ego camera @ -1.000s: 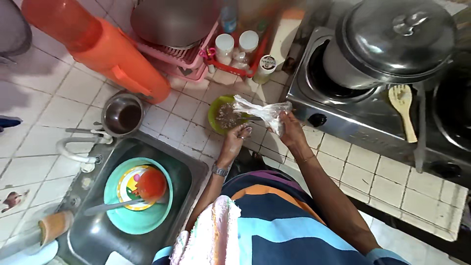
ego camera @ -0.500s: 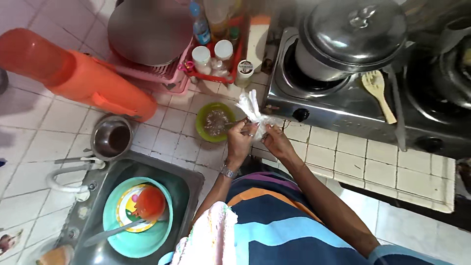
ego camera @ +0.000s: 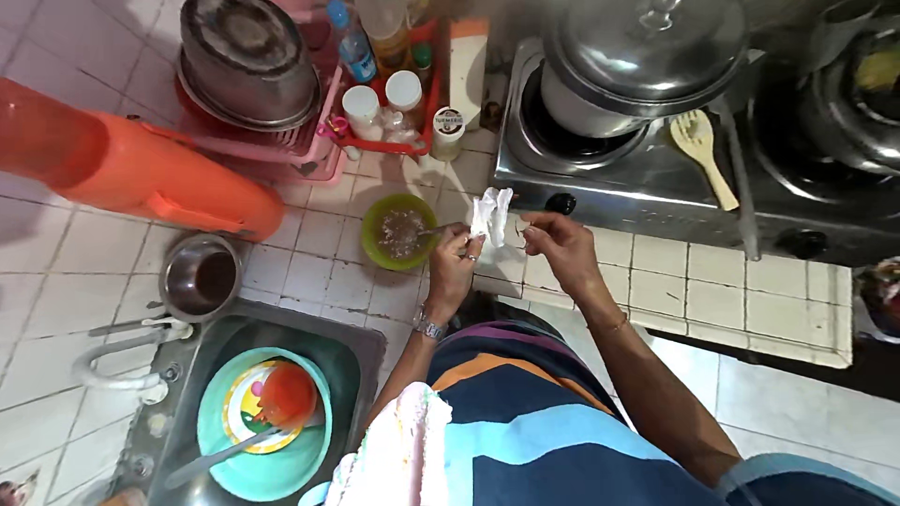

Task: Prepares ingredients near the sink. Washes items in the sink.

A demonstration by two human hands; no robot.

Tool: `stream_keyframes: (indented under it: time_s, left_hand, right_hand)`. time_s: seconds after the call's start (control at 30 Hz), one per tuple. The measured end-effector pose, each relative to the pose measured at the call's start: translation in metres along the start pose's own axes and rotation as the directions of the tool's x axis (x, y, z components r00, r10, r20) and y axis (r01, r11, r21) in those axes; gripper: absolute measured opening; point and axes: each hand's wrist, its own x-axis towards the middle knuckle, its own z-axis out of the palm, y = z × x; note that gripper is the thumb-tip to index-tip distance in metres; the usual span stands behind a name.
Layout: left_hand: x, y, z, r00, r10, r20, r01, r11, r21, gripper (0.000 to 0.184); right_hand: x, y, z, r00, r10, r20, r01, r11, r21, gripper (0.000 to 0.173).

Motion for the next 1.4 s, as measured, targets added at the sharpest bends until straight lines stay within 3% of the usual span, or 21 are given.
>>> stream_keyframes:
  time_s: [0.07, 0.23, 0.47, 0.7, 0.87, 0.97, 1.17, 1.3, 1.4]
  left_hand:
    - [0.0, 0.0, 0.004, 0.999, 0.011, 0.051, -0.01, 1.0, -0.008, 0.016]
    - [-0.002, 0.002, 0.0, 0.992, -0.039, 0.118, 0.04, 0.999, -0.007, 0.019]
    - [-0.005, -0.007, -0.004, 1.0, 0.024, -0.008, -0.024, 0.999, -0.029, 0.016]
    - [-0.003, -0.01, -0.014, 0.997, 0.042, 0.072, -0.023, 0.969, -0.245, 0.056]
    - [-0.011, -0.017, -0.018, 0.996, -0.06, -0.061, 0.043, 0.967, -0.253, 0.047]
    - [-0.023, -0.018, -0.028, 0.988, -0.093, -0.122, 0.057, 0.962, -0.266, 0.044]
    - [-0.036, -0.019, -0.056, 0.971, -0.055, -0.232, -0.004, 0.969, -0.247, 0.04]
    - [-0.044, -0.031, -0.072, 0.935, -0.112, -0.338, 0.037, 0.975, -0.219, 0.04]
    - [-0.049, -0.039, -0.082, 0.885, -0.16, -0.438, 0.064, 0.972, -0.225, 0.04]
  right_hand:
    - [0.009, -0.014, 0.004, 0.996, -0.076, 0.049, 0.079, 0.995, -0.067, 0.04]
    - [0.017, -0.013, 0.006, 0.99, -0.139, 0.022, 0.141, 0.98, -0.139, 0.015]
    - [0.007, -0.038, -0.012, 0.988, -0.156, -0.001, 0.154, 0.977, -0.146, 0.009]
    - [0.002, -0.04, -0.017, 0.98, -0.183, -0.073, 0.172, 0.976, -0.13, 0.009]
    - [0.022, 0.021, -0.002, 0.998, 0.063, 0.026, -0.052, 0.954, -0.296, 0.023]
    - [0.019, 0.01, -0.005, 0.997, 0.073, 0.041, -0.06, 0.966, -0.252, 0.022]
    - [0.02, -0.025, -0.023, 0.997, -0.071, 0.006, 0.072, 0.99, -0.122, 0.016]
    - [0.029, 0.014, -0.002, 0.99, 0.088, 0.109, -0.062, 0.972, -0.225, 0.026]
    - [0.035, -0.002, 0.01, 0.986, 0.073, 0.147, -0.043, 0.979, -0.199, 0.026]
